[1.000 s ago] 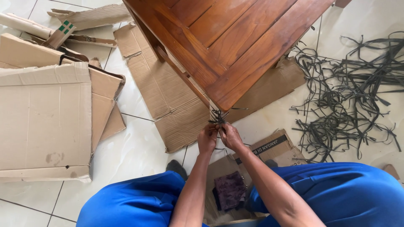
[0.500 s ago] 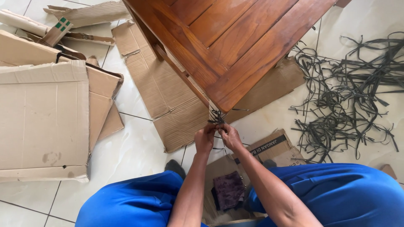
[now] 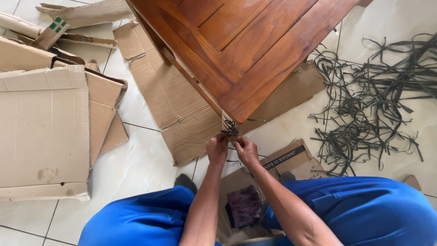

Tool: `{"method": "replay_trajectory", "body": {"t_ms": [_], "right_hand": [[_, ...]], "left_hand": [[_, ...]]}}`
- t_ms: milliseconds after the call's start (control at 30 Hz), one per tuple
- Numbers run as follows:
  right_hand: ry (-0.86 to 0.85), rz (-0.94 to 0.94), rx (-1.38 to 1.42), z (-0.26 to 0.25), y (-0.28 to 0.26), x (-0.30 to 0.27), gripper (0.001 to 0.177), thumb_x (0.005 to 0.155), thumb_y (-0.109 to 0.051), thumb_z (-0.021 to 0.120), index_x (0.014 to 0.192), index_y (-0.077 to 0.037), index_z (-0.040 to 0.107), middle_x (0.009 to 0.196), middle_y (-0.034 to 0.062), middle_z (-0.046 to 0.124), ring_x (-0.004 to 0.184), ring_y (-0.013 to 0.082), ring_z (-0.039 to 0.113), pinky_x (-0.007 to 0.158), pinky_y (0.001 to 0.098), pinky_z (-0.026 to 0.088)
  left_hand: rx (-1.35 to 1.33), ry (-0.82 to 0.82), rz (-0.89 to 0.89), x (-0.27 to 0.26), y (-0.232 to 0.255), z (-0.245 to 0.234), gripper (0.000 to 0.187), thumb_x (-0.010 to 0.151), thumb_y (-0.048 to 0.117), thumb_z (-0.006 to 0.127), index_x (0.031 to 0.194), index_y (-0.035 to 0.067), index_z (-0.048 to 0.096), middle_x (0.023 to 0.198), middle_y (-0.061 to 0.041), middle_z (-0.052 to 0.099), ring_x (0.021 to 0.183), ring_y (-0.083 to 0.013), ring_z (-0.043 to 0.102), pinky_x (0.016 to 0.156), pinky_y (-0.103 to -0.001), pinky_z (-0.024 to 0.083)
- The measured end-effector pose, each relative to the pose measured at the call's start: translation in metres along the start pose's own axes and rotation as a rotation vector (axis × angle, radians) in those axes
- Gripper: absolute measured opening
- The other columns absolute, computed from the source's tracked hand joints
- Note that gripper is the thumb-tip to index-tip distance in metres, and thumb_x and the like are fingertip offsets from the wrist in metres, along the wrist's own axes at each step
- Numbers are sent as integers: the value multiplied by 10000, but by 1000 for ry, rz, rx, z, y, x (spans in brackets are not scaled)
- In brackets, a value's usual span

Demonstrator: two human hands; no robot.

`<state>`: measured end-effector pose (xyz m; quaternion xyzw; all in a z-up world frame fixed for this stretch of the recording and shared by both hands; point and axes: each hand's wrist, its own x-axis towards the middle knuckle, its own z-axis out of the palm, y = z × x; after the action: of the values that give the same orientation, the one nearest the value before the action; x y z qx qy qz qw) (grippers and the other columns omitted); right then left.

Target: The person is wrapping the legs of a wooden chair with cardboard and securing them with plastic straps.

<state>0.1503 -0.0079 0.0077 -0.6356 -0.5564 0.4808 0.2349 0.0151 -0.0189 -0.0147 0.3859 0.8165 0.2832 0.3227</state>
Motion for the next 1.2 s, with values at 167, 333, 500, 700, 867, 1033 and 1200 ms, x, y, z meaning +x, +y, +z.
{"method": "replay_trajectory", "body": {"t_ms": [167, 333, 500, 700, 867, 1033, 1200], "right_hand": [[24, -22, -5, -7, 12, -4, 160, 916, -254, 721, 1012, -143, 784, 836, 128, 772, 843, 303, 748, 753, 451, 578], [24, -36, -29, -6, 16, -9, 156, 936, -287, 718, 997, -158, 781, 804, 104, 769, 814, 274, 749, 742, 426, 577], [38, -30, -41, 0, 32, -6, 181, 933, -353, 730, 974, -183, 780, 770, 80, 759, 781, 261, 739, 713, 419, 568], [50, -9, -42, -3, 25, -12, 154, 941, -301, 718, 946, -159, 778, 771, 94, 766, 814, 290, 750, 747, 438, 571], [26, 3, -71, -5, 23, -12, 166, 940, -331, 711, 949, -177, 773, 778, 72, 773, 831, 290, 753, 758, 460, 568], [-22, 7, -103, -6, 13, -14, 143, 947, -287, 681, 962, -171, 765, 797, 86, 775, 854, 317, 753, 768, 466, 565], [-67, -3, -135, -5, 17, -14, 119, 939, -299, 668, 947, -214, 752, 790, 49, 773, 869, 302, 748, 800, 454, 569]], "left_hand": [[94, -13, -33, 5, 7, 3, 223, 881, 348, 630, 962, 235, 803, 830, -93, 777, 837, -396, 734, 826, -497, 601], [47, -10, -106, 10, 3, 10, 248, 847, 376, 634, 947, 228, 805, 838, -111, 774, 860, -399, 730, 847, -494, 603], [-432, -19, -244, 12, -18, 30, 371, 746, 467, 731, 1023, 224, 769, 918, -38, 771, 920, -255, 739, 847, -434, 575], [-663, -266, -489, -4, -12, 21, 289, 784, 352, 772, 937, 107, 761, 893, -70, 764, 869, -171, 746, 763, -378, 571], [-685, -265, -474, -4, -7, 20, 300, 774, 302, 804, 930, 54, 742, 889, -109, 752, 902, -198, 744, 802, -412, 568], [-760, -195, -457, 5, -11, 31, 151, 775, 202, 779, 777, 86, 683, 743, -39, 625, 745, -155, 658, 632, -304, 484], [-696, -151, -413, 29, -40, 66, 136, 747, 217, 791, 674, 139, 708, 669, -30, 650, 671, -132, 589, 596, -302, 433]]}}
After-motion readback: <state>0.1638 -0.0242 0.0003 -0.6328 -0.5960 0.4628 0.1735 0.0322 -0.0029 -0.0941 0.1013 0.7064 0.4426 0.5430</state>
